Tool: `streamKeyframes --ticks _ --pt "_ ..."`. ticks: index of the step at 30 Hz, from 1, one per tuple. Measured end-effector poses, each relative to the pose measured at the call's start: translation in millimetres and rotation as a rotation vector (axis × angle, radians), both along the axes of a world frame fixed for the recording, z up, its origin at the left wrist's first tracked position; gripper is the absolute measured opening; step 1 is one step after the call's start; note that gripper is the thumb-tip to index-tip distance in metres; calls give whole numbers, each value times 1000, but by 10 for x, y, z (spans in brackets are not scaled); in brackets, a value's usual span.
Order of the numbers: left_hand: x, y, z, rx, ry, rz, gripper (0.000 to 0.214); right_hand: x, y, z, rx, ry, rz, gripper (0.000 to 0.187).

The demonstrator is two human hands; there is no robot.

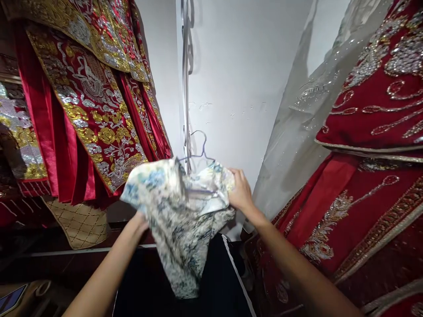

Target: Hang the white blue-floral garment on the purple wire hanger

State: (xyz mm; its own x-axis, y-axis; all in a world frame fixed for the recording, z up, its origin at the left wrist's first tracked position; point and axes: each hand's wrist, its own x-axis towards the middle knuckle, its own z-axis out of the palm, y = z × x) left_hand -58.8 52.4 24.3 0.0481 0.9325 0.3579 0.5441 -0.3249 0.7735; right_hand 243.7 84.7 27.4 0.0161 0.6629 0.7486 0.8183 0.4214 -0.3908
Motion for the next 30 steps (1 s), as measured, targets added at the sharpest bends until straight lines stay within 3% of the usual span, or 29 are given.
streamKeyframes --ticks 3,5,8,11,14,16,17,19,22,26,30 --pt "-97 -101 -285 -182 -424 -165 48 -47 205 443 -14 -66 -130 53" --pt "-60 -107 -423 -279 -670 -231 41 -180 296 703 -3 -133 -98 57" --pt "40 -109 -603 -254 -795 -99 61 -347 248 848 16 -198 42 74" --pt "131 -253 -867 -306 -924 81 66 -447 -66 560 20 -105 176 80" --pt "268 -507 -1141 -425 -997 182 69 -659 -514 -93 -4 308 205 53" --pt "388 -641 -1223 -457 -1020 130 70 -878 -762 -563 -81 711 158 28" --pt "446 -682 -1225 -452 -1024 74 70 -987 -847 -756 -197 814 198 27" --pt "539 -718 -1174 -424 -1026 -47 69 -1148 -929 -999 -447 825 424 34" --pt "606 -730 -1073 -405 -1035 -111 68 -1182 -918 -1018 -573 723 618 40" --pt "620 -799 -1012 -382 -1040 -69 67 -1051 -958 -867 -611 680 657 35" --pt "637 -839 -994 -380 -1063 -44 68 -1035 -1046 -909 -617 769 655 20"
